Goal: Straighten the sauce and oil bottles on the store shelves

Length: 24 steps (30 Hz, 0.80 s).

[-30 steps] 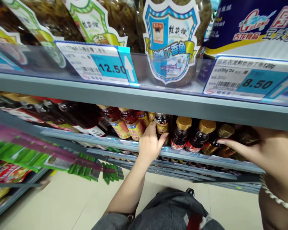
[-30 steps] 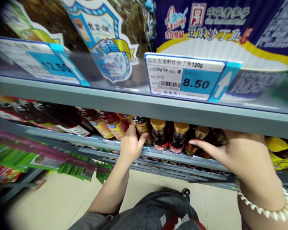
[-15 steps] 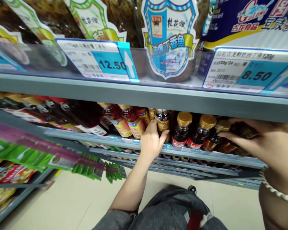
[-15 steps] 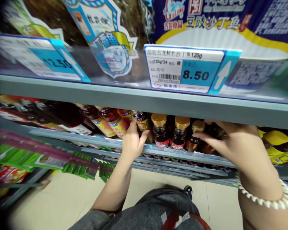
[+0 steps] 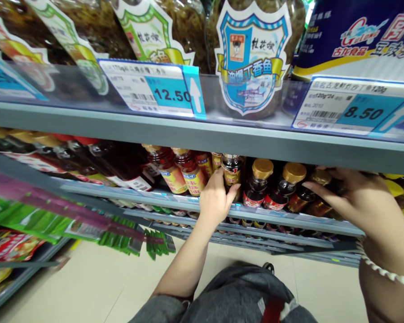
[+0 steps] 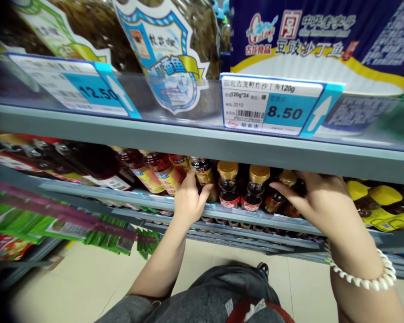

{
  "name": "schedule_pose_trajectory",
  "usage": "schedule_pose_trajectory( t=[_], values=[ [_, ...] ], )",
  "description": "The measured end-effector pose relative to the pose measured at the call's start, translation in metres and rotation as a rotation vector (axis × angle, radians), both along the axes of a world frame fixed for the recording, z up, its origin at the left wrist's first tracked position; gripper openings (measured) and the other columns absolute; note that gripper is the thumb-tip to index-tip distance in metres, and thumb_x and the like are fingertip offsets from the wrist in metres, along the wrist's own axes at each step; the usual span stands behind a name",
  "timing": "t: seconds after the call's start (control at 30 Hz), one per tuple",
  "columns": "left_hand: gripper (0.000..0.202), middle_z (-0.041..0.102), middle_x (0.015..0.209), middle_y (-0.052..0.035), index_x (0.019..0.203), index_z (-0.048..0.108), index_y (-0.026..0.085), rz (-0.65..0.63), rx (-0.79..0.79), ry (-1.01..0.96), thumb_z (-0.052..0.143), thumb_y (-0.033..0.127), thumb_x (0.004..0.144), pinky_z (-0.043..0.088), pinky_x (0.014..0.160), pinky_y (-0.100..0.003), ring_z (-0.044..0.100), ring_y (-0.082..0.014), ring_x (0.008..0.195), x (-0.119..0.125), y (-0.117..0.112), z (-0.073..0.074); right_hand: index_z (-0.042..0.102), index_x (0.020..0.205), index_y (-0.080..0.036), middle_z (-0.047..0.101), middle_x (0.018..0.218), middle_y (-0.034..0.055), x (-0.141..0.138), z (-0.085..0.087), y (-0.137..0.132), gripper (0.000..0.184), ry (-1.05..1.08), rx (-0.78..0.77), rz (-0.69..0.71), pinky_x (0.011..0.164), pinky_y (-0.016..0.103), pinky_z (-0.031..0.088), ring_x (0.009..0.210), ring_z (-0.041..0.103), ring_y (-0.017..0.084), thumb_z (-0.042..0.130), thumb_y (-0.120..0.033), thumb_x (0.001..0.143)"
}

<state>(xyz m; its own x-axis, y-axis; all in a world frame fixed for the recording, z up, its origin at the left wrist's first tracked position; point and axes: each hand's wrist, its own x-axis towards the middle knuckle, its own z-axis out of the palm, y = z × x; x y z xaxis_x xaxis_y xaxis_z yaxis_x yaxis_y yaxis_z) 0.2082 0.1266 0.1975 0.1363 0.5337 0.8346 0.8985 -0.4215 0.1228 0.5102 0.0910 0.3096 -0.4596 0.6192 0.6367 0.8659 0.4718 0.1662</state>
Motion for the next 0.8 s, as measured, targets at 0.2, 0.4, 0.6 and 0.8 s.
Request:
schedule_pose_trajectory(
  t=[0.2,0.4,0.6,0.8],
  values=[
    [0.056,0.065,0.099,-0.0193,0.122,0.054,-0.004,-0.008,0.026,-0.010,0.034,0.046,0.107,0.050,0.074,-0.030,0.068,-0.0275,0.096,0.001,0.000,0.001,0.056,0.120,-0.021,0.069,0.108,0.0059,-0.005,0.005,-0.013,0.044,-0.004,-0.130,-0.067,0.075,0.045,0.053,0.096,0.068,0.033,0.049,-0.059,0.099],
    [0.055,0.065,0.099,-0.0181,0.121,0.054,-0.002,0.027,0.066,0.017,0.032,0.046,0.108,0.049,0.072,-0.028,0.068,-0.0251,0.091,0.000,0.000,-0.001,0.059,0.126,-0.018,0.068,0.110,0.0058,-0.011,0.004,-0.028,0.045,0.073,-0.051,-0.081,0.075,0.034,0.050,0.090,0.067,0.023,0.062,-0.050,0.095],
    [0.061,0.065,0.095,-0.0193,0.118,0.058,-0.007,0.021,0.102,0.012,0.033,0.047,0.107,0.046,0.069,-0.030,0.067,-0.0260,0.085,-0.001,0.002,-0.004,0.055,0.142,-0.020,0.060,0.132,0.0161,-0.001,-0.037,-0.060,0.062,0.367,0.273,-0.182,0.107,0.046,0.046,0.123,0.058,0.030,0.074,-0.022,0.082],
    [0.051,0.063,0.108,-0.0206,0.123,0.061,-0.006,0.014,0.046,-0.056,0.052,0.040,0.101,0.048,0.083,-0.037,0.063,-0.0324,0.100,-0.001,-0.012,0.002,0.051,0.149,-0.039,0.054,0.140,0.0144,0.032,-0.093,-0.092,0.075,0.733,0.481,-0.323,0.102,0.058,0.047,0.127,0.055,0.035,0.071,-0.025,0.078]
  ],
)
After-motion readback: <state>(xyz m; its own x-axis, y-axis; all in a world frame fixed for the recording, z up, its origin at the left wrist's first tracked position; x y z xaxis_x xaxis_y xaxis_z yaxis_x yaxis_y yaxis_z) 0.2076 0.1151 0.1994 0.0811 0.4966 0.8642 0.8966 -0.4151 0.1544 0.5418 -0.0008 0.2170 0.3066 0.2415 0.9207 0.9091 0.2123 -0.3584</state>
